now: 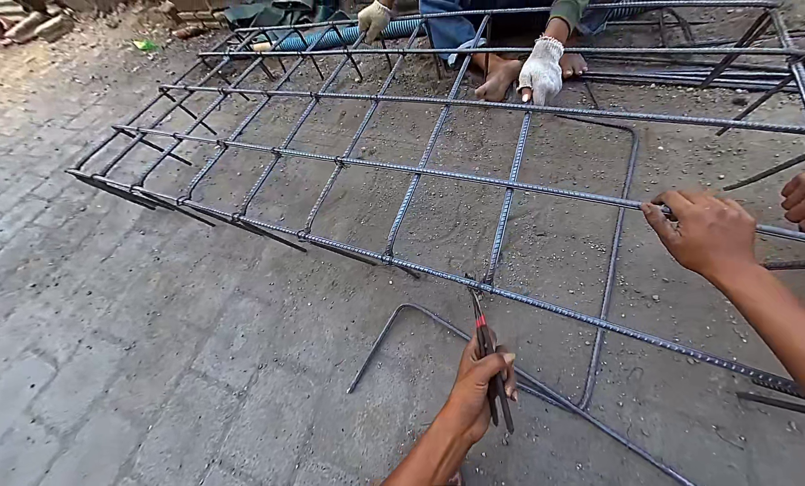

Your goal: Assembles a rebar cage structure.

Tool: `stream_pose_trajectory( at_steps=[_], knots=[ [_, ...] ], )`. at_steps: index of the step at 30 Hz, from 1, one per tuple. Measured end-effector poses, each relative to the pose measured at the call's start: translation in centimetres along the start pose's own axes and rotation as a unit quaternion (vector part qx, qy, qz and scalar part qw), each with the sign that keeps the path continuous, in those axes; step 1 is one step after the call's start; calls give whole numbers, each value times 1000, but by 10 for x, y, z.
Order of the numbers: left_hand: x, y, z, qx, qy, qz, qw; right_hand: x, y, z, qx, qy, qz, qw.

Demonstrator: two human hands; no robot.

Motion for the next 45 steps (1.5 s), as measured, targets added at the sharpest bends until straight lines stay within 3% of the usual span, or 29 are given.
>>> stream_pose_trajectory(
  at_steps=[4, 6, 14, 17, 18, 21, 22, 23, 25, 26, 27, 29, 31, 34, 38, 40, 43, 45],
  knots=[
    [36, 11, 57, -138, -38, 40, 989, 0, -1, 1, -6, 3, 4, 1000],
    [48, 22, 69, -164, -36, 60, 984, 1, 2, -2, -9, 7, 10, 1000],
    [39, 44, 65, -74, -101, 83, 989, 4, 1, 12, -19, -46, -3, 999],
    [23, 43, 68, -102, -74, 73, 989, 68, 27, 43, -59, -85, 64, 993],
    [13, 40, 68, -114, -75, 50, 989, 102, 39, 45, -25, -96, 101, 990],
    [-12, 22, 75, -134, -103, -53, 984, 193, 79, 17, 239, -147, 173, 944],
    [-12, 15, 80, -136, -117, -64, 982, 212, 91, 15, 262, -151, 191, 934],
    [-9, 8, 85, -136, -129, -59, 981, 227, 98, 22, 220, -144, 223, 939],
    [2, 0, 96, -133, -125, -26, 983, 246, 113, 43, 50, -127, 309, 941],
    [9, 3, 102, -133, -114, -4, 984, 249, 125, 44, 19, -128, 336, 933],
    [16, 8, 108, -139, -98, 13, 985, 247, 139, 36, 33, -131, 343, 930],
    [21, 18, 114, -164, -50, 33, 985, 235, 164, -3, 174, -152, 289, 929],
    [29, 23, 114, -207, 25, 70, 976, 222, 195, -46, 365, -186, 193, 891],
    [26, 16, 89, -227, 113, 114, 961, 226, 238, -69, 491, -176, 189, 832],
    [-35, 8, 23, -47, -78, 18, 996, 244, 252, -62, 490, -202, 228, 817],
    [-10, 12, 44, -56, -106, 30, 992, 250, 254, -52, 496, -207, 236, 809],
    [32, 15, 70, -141, 11, 88, 986, 251, 251, -52, 494, -226, 237, 806],
    [27, 12, 52, -135, 59, 95, 984, 248, 260, -58, 525, -222, 235, 787]
  ],
)
Point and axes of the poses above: each hand's wrist, its own y-axis away from the middle knuckle, its own z-axis out of the back of the hand, x = y × z, the point moved 10 cm from there along -y, towards the middle knuckle, and after that the axes turned 1 degree about -z, right-handed, at the moved point
